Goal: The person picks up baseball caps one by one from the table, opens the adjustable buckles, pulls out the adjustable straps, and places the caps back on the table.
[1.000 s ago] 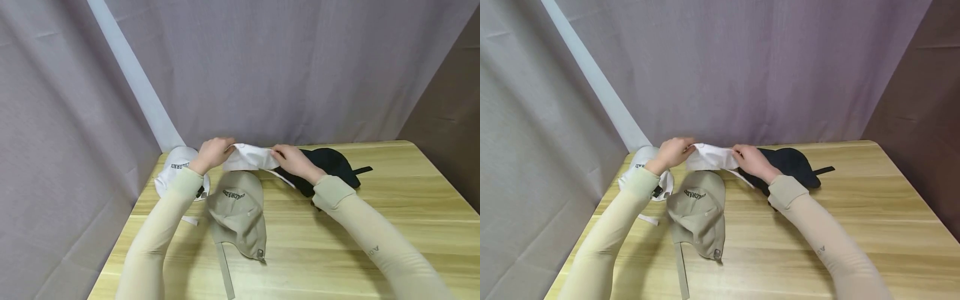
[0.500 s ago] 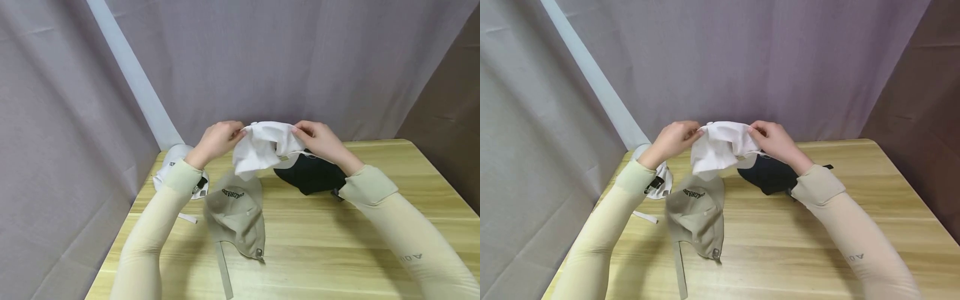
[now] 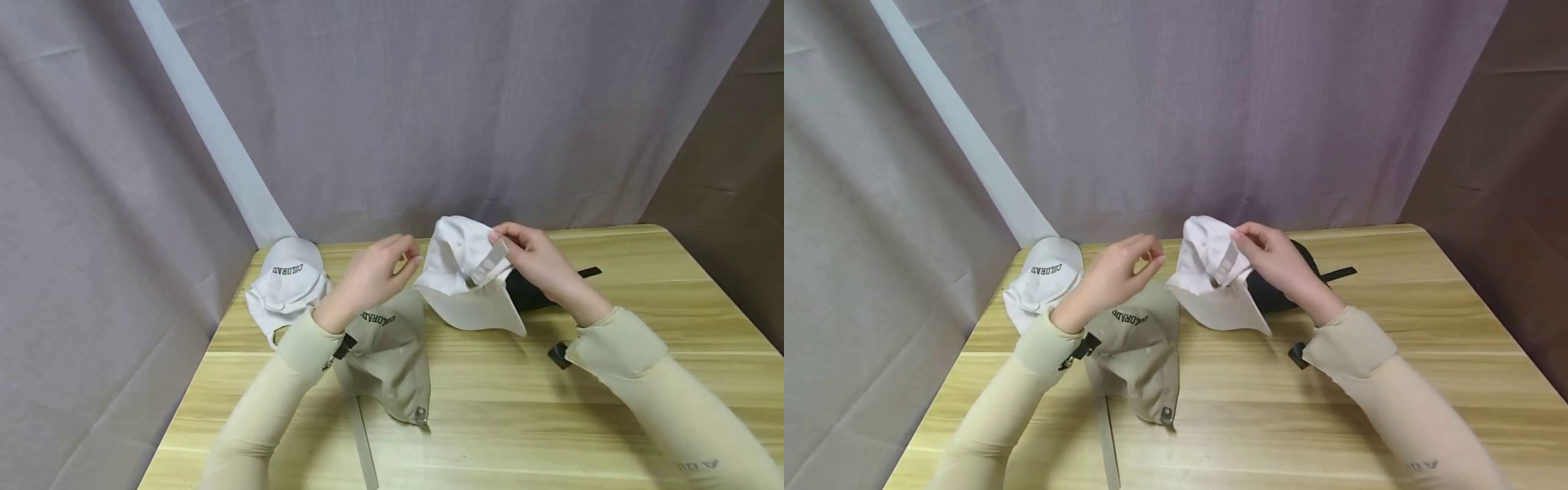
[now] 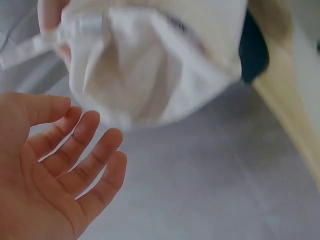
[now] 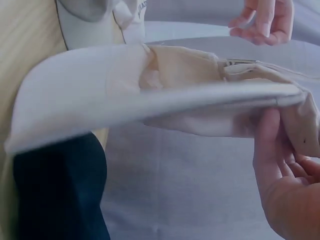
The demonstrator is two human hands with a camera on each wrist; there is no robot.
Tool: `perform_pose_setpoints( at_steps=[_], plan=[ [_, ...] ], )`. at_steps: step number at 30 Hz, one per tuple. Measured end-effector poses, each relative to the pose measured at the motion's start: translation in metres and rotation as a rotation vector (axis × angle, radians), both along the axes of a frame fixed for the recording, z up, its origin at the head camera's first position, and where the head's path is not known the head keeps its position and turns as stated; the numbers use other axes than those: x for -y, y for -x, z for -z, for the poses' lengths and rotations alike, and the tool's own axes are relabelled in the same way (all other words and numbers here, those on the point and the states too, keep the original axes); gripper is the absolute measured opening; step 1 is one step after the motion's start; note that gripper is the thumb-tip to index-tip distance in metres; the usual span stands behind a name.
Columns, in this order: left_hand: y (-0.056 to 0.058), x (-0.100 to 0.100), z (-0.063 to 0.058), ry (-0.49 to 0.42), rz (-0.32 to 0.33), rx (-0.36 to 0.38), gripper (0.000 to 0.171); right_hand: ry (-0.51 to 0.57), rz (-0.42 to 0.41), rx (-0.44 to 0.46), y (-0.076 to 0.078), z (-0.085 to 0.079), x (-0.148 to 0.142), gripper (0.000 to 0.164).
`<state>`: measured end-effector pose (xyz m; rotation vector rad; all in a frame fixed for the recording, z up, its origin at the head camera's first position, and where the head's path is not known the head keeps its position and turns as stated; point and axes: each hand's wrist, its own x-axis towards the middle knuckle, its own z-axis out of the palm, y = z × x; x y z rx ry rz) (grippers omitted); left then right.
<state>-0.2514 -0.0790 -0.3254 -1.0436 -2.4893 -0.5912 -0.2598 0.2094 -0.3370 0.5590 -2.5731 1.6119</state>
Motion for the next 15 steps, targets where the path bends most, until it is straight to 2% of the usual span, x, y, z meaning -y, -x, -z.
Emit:
perform_pose_setpoints(
  at_steps=[3,5,7,10,15],
  plan=[
    [-0.010,-0.010,0.010,0.055,0.051,0.033,0.012,0.028,0.027,-0.001,-0.006,0.005,0.002,0.036],
    [-0.014,-0.017,0.018,0.103,0.058,0.048,0.019,0.041,0.037,-0.003,-0.011,0.007,0.004,0.036],
    [-0.017,-0.024,0.025,0.150,0.050,0.029,0.027,0.048,0.030,-0.006,-0.015,0.009,0.008,0.038],
    [-0.019,-0.034,0.035,0.203,0.025,-0.067,0.036,0.072,0.010,0.004,-0.021,0.011,0.012,0.039],
    [-0.020,-0.051,0.048,0.262,-0.039,-0.305,0.040,0.128,-0.013,0.025,-0.027,0.015,0.013,0.040]
  ],
)
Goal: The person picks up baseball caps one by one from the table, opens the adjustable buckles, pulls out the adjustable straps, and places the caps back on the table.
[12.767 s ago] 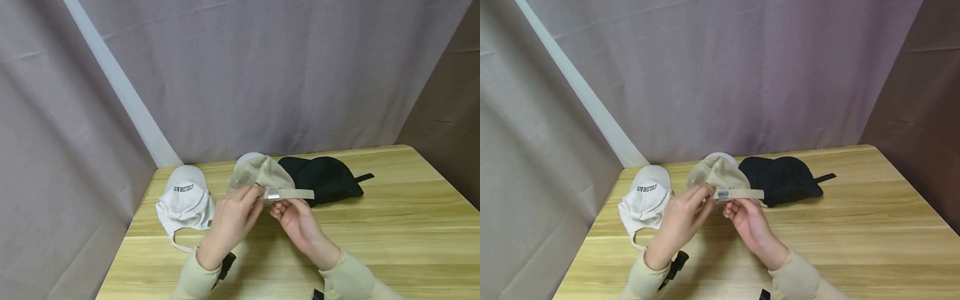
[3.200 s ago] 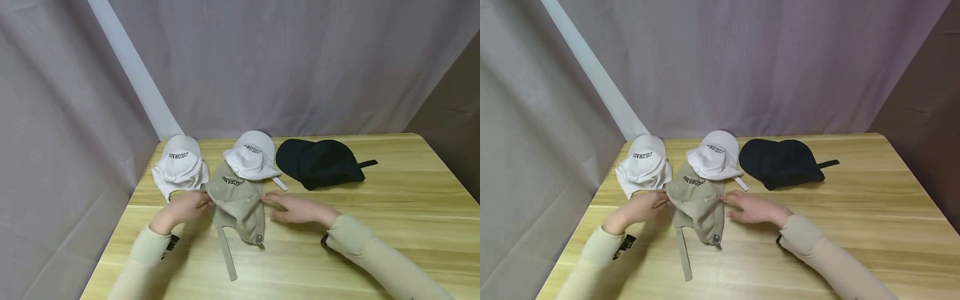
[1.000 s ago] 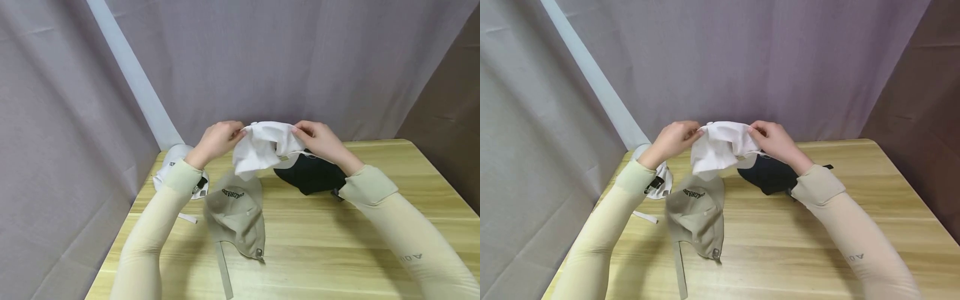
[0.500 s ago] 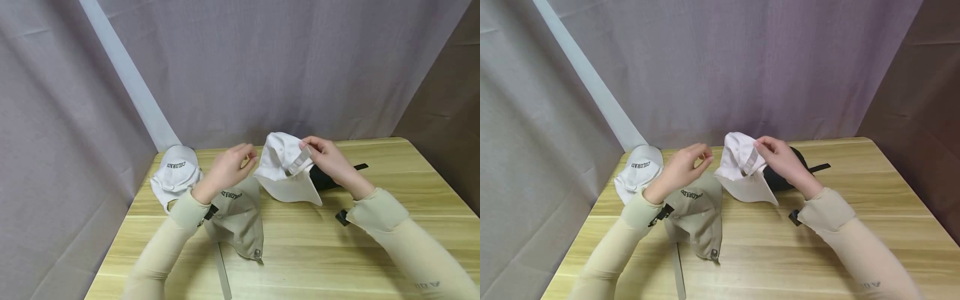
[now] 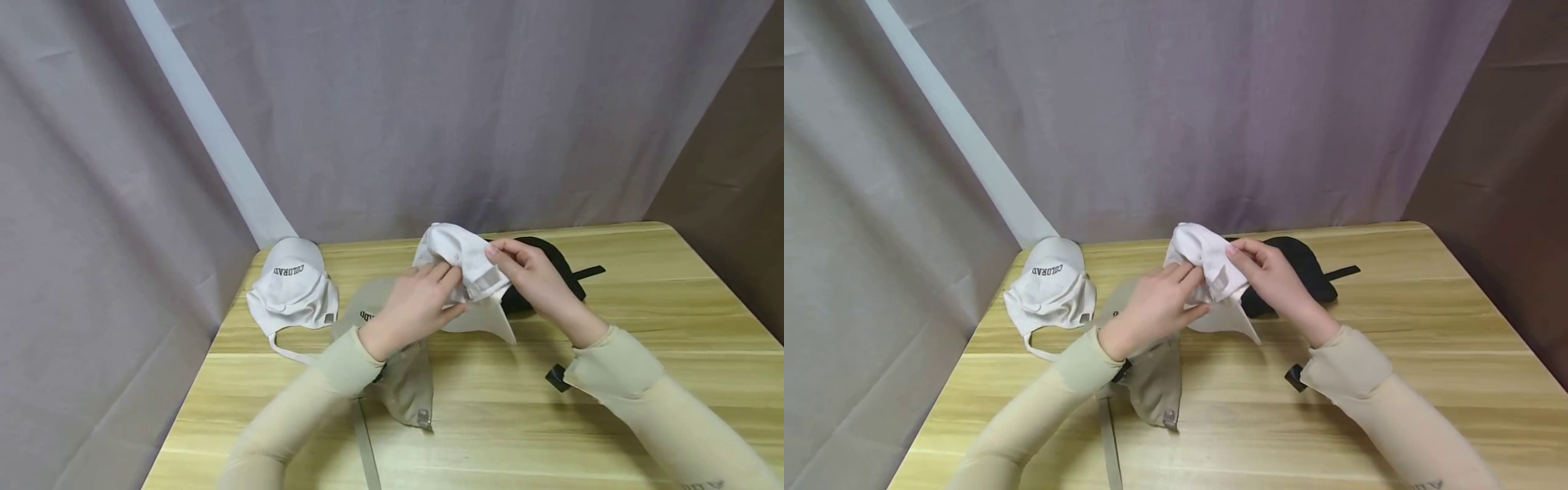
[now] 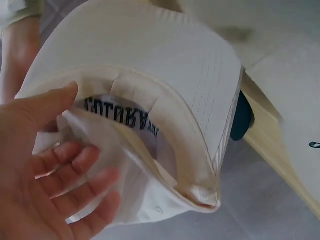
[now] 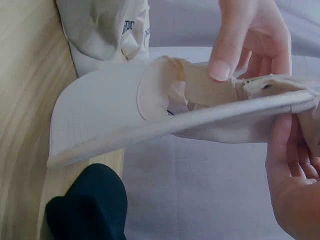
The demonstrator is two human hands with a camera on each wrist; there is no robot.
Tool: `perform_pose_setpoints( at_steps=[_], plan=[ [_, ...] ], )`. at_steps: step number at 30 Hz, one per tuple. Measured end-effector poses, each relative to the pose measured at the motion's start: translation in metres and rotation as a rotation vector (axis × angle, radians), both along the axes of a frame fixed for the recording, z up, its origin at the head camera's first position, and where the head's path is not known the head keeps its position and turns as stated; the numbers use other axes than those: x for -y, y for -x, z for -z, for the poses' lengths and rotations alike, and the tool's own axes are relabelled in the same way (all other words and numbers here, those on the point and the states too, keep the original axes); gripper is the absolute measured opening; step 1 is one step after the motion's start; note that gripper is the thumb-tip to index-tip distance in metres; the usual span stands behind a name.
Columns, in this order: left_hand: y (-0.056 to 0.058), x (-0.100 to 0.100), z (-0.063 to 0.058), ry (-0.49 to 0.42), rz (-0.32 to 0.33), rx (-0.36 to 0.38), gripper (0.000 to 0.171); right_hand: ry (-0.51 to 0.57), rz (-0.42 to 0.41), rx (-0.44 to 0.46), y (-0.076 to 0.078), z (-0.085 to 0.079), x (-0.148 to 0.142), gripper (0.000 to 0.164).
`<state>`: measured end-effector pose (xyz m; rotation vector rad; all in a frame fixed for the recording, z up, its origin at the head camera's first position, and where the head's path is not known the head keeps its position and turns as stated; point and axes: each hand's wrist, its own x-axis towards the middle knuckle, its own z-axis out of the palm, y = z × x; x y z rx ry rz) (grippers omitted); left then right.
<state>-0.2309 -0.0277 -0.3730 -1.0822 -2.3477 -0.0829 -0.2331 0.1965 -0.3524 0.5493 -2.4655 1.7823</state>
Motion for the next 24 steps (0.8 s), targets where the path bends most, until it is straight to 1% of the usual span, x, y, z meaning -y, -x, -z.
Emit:
perform_pose_setpoints(
  at_steps=[2,4,6,9,11,14,18,20,24],
  plan=[
    [0.000,-0.004,0.004,0.017,-0.019,-0.063,0.038,0.028,-0.010,0.008,-0.001,0.002,-0.001,0.039],
    [0.000,-0.006,0.006,0.024,-0.025,-0.087,0.033,0.057,-0.022,0.018,-0.001,0.005,-0.001,0.039],
    [0.000,-0.006,0.007,0.018,-0.022,-0.088,0.027,0.071,-0.028,0.018,0.000,0.006,-0.001,0.038],
    [0.001,-0.001,0.006,-0.014,-0.006,-0.072,0.017,0.060,-0.013,0.015,-0.001,0.006,-0.003,0.037],
    [0.001,0.004,0.003,-0.043,0.004,-0.077,0.013,0.046,0.009,0.015,-0.002,0.005,-0.003,0.036],
    [0.001,0.012,-0.004,-0.088,0.003,-0.115,0.009,0.073,0.018,0.010,-0.003,0.006,-0.004,0.031],
    [0.003,0.024,-0.018,-0.158,-0.005,-0.161,0.007,0.080,0.019,-0.015,-0.005,0.008,-0.007,0.028],
    [0.004,0.031,-0.026,-0.188,-0.011,-0.183,0.007,0.036,0.023,-0.032,-0.007,0.008,-0.008,0.028],
    [0.006,0.044,-0.042,-0.225,-0.039,-0.245,0.007,-0.020,-0.003,-0.030,-0.008,0.005,-0.007,0.025]
  ],
)
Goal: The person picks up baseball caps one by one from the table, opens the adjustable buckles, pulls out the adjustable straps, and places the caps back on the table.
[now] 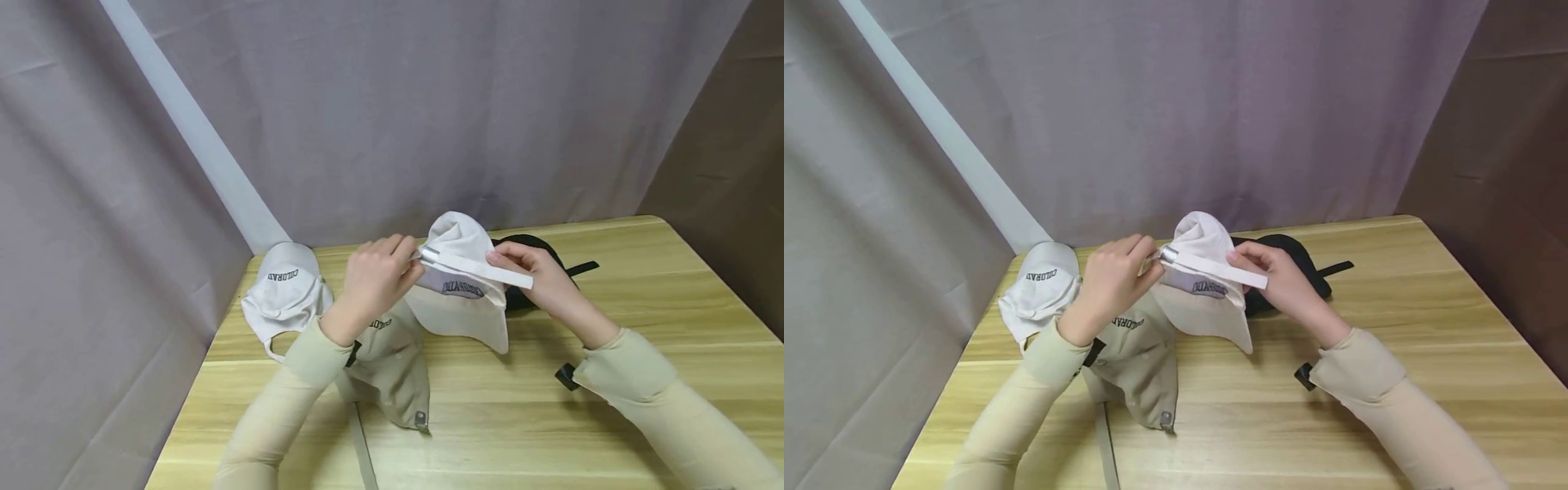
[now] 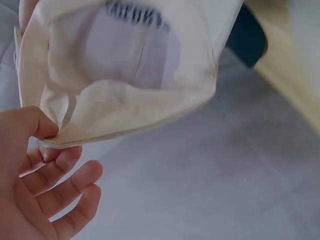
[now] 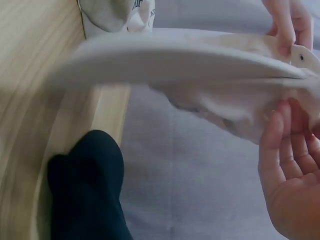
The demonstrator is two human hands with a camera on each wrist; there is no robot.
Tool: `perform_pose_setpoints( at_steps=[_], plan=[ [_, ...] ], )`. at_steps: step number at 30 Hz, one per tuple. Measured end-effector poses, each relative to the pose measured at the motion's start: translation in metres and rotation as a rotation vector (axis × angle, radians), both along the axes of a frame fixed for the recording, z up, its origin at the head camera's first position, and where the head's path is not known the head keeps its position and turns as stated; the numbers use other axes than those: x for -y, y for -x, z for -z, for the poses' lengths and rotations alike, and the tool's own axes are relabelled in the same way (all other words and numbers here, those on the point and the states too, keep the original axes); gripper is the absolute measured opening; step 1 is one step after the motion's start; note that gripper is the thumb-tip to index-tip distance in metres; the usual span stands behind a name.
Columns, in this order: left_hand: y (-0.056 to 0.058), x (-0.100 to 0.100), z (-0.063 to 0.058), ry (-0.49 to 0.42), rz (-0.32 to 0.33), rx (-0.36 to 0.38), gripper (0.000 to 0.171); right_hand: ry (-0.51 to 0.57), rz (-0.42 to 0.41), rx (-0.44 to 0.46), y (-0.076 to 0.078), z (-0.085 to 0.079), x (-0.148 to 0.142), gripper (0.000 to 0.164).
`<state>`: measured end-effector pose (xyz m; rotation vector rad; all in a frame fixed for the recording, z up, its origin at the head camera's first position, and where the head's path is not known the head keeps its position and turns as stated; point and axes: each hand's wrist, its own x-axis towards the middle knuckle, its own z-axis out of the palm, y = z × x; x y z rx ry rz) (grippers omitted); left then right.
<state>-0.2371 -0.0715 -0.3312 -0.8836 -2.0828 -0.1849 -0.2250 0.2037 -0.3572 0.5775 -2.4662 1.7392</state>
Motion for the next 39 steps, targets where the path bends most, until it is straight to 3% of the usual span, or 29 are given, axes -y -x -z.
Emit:
perform_pose_setpoints(
  at_steps=[6,12,18,20,23,27,29,32,39],
  plan=[
    [-0.002,0.008,-0.012,-0.002,0.007,-0.024,0.007,-0.096,-0.011,0.000,-0.002,0.000,0.004,0.023],
    [-0.004,0.008,-0.006,0.002,0.012,-0.016,0.005,-0.145,-0.001,0.002,-0.001,0.003,-0.001,0.025],
    [-0.007,0.007,-0.004,-0.004,0.041,0.025,0.006,-0.125,0.037,-0.100,0.000,-0.010,-0.011,0.022],
    [-0.009,0.007,-0.004,-0.010,0.051,0.037,0.005,-0.141,0.053,-0.170,-0.001,-0.019,-0.011,0.018],
    [-0.011,0.006,-0.005,-0.018,0.061,0.042,0.002,-0.229,0.025,-0.390,-0.002,-0.034,-0.007,0.013],
    [-0.016,0.005,-0.006,-0.024,0.078,0.047,0.002,-0.334,-0.151,-0.738,0.001,-0.048,0.008,0.025],
    [-0.018,0.004,-0.006,-0.022,0.086,0.053,0.003,-0.375,-0.243,-0.853,0.003,-0.051,0.017,0.021],
    [-0.022,0.004,-0.005,-0.021,0.102,0.069,0.005,-0.419,-0.306,-0.954,0.004,-0.053,0.026,0.025],
    [-0.028,0.002,-0.004,-0.024,0.133,0.098,0.005,-0.455,-0.301,-1.081,0.001,-0.053,0.031,0.037]
  ],
)
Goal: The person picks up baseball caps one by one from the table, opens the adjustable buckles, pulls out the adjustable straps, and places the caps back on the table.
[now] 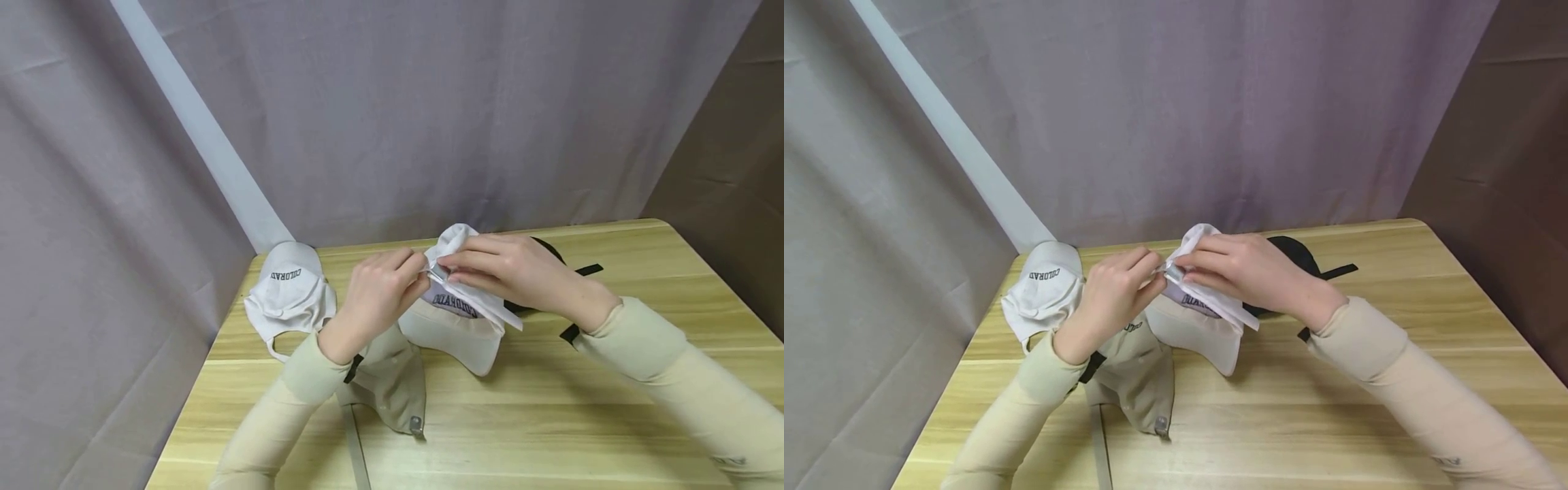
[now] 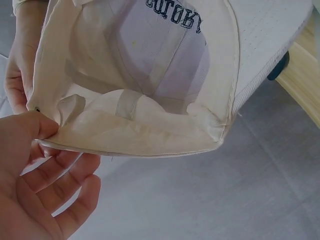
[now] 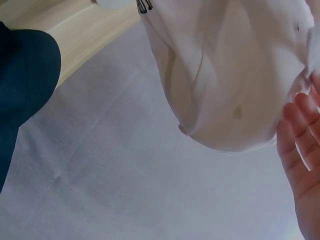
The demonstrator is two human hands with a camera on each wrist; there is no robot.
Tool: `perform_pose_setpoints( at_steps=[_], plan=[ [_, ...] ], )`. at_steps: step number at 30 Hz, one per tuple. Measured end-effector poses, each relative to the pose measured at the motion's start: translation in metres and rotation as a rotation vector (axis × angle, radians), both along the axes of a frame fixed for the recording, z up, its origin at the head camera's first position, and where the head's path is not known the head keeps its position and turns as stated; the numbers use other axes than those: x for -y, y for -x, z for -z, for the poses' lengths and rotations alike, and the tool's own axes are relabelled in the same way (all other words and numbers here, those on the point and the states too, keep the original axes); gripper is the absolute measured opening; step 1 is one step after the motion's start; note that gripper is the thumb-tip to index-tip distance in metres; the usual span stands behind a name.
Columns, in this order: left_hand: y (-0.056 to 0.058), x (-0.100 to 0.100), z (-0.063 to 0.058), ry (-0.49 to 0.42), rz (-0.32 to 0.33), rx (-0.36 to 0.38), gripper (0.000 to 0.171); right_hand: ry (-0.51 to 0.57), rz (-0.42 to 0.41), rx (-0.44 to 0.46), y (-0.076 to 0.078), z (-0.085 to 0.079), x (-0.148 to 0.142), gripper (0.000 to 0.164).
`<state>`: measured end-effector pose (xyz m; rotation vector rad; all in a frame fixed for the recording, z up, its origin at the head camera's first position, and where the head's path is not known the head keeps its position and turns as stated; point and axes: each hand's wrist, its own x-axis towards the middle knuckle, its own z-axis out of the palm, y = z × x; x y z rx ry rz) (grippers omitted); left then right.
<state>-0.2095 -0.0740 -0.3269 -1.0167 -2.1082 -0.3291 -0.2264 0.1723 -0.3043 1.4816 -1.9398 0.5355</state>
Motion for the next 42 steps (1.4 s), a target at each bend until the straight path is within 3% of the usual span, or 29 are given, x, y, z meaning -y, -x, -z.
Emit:
perform_pose_setpoints(
  at_steps=[13,19,26,33,38,42],
  plan=[
    [-0.005,-0.007,0.000,0.024,0.054,-0.017,0.008,-0.006,-0.006,-0.009,-0.006,-0.005,0.002,0.034],
    [-0.008,-0.012,0.001,0.012,0.079,-0.044,0.010,-0.001,0.028,0.091,-0.007,-0.005,0.005,0.032],
    [-0.010,-0.012,0.002,-0.011,0.083,-0.048,0.008,-0.016,0.071,0.240,-0.009,-0.008,0.006,0.011],
    [-0.011,-0.013,0.000,-0.017,0.083,-0.066,0.004,-0.008,0.113,0.339,-0.007,-0.012,0.007,0.013],
    [-0.009,-0.014,-0.002,-0.036,0.043,-0.053,0.005,0.059,0.134,0.353,-0.009,-0.014,0.005,0.013],
    [-0.008,-0.015,-0.003,-0.090,0.004,-0.030,0.011,0.201,0.175,0.324,-0.020,-0.014,-0.001,0.016]
  ],
)
